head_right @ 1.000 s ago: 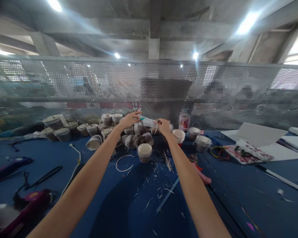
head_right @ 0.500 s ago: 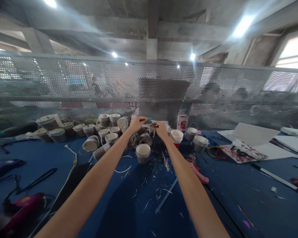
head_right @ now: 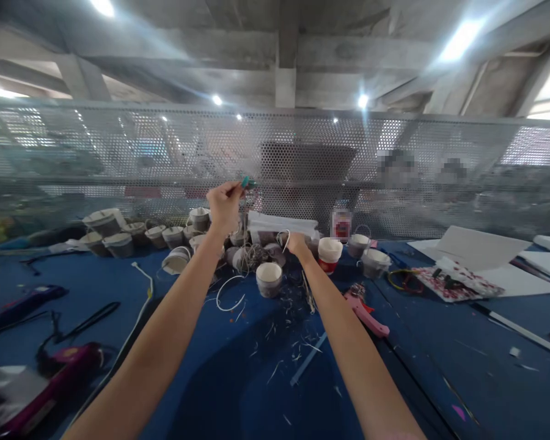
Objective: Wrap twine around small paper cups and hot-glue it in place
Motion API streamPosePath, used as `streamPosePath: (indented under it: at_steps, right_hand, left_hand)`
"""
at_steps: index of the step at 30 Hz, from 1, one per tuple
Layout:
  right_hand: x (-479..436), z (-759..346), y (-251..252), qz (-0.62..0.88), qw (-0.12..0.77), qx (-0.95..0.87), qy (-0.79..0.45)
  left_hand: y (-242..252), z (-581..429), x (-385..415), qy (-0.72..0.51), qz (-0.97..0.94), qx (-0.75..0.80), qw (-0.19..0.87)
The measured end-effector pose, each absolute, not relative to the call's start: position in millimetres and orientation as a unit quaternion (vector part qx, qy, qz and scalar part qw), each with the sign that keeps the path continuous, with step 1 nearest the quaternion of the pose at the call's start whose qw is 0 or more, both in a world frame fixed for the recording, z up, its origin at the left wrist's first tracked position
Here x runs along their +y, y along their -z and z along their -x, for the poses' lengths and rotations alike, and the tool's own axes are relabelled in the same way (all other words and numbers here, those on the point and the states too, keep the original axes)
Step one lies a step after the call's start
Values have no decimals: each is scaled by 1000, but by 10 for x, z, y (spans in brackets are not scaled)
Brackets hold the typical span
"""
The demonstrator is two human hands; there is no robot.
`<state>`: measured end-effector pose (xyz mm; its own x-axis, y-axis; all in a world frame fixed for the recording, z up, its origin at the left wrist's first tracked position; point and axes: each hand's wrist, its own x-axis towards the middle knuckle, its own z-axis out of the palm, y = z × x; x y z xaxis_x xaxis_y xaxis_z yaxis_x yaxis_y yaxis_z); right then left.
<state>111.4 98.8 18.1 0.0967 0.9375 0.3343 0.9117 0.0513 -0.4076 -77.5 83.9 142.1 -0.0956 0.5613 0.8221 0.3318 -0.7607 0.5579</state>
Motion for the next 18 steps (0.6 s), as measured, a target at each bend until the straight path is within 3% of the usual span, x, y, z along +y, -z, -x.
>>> streamPosePath:
  at_steps: [5,9,13,16,18]
  right_hand:
    - [792,-905,-488,708,201,-676,-30]
    - [387,-844,-722,718,196,-668,-3]
    - [-55,-756,-850,683,230,-693,-24]
    - [-296,-683,-897,602,305,-731,-103]
    - [-417,-659,-917,569,356,-736,-88]
  left_hand:
    - [-1470,1030,581,-713,-612,316,129]
    - [-1273,1088,397,-738,-563,325,180]
    - [-968,1060,128,-733,-545,318,256]
    - [-803,1040,-86,-703,-562,317,301]
    - [-751,1045,-199,-693,-560,293,347]
